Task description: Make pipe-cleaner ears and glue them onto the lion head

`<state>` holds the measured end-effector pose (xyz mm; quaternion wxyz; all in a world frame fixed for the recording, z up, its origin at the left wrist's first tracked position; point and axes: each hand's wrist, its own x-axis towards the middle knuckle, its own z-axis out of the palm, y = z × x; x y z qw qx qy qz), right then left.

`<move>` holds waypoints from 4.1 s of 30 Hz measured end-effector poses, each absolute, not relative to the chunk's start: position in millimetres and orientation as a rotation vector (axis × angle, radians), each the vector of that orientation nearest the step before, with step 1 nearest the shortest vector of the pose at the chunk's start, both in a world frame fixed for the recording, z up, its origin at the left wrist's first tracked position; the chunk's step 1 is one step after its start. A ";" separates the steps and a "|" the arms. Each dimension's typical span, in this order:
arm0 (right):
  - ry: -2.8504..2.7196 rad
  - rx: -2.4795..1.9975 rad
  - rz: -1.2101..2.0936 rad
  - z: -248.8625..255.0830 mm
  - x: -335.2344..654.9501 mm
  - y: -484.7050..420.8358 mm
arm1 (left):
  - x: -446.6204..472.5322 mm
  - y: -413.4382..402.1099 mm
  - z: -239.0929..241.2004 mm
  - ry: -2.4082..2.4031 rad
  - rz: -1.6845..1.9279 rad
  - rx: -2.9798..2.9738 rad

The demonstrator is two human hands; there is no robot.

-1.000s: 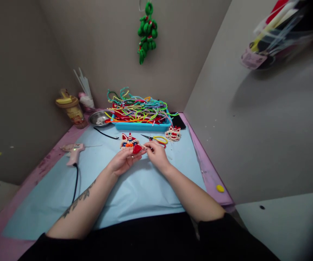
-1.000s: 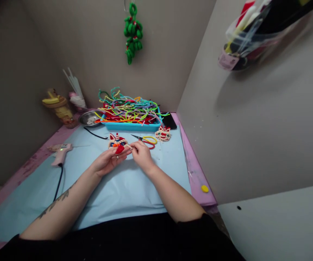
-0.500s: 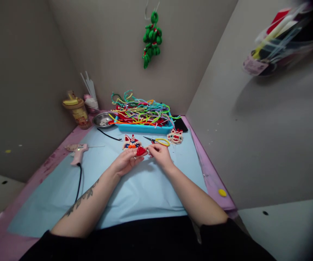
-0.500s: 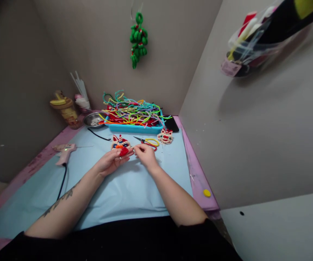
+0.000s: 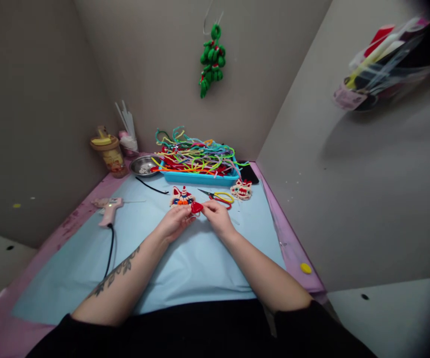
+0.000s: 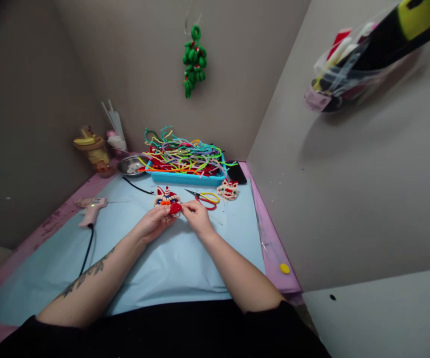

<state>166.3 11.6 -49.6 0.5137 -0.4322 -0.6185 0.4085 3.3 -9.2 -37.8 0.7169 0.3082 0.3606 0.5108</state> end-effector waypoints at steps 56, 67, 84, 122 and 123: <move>-1.288 -0.993 1.040 -30.9 166.0 0.1 | -11.4 -5.9 -28.0 1.107 1.138 1.434; -0.981 -1.004 1.311 -33.0 155.3 -0.8 | -9.6 -3.8 -38.9 1.101 1.218 1.443; -0.937 -1.037 1.303 -38.7 153.9 2.0 | -6.0 -7.2 -33.2 1.137 1.232 1.417; -1.128 -1.039 1.063 -43.4 157.1 3.8 | -6.4 -9.9 -25.8 1.141 1.234 1.416; -1.128 -1.045 1.066 -43.7 157.6 4.0 | -6.6 -9.8 -25.7 1.143 1.233 1.417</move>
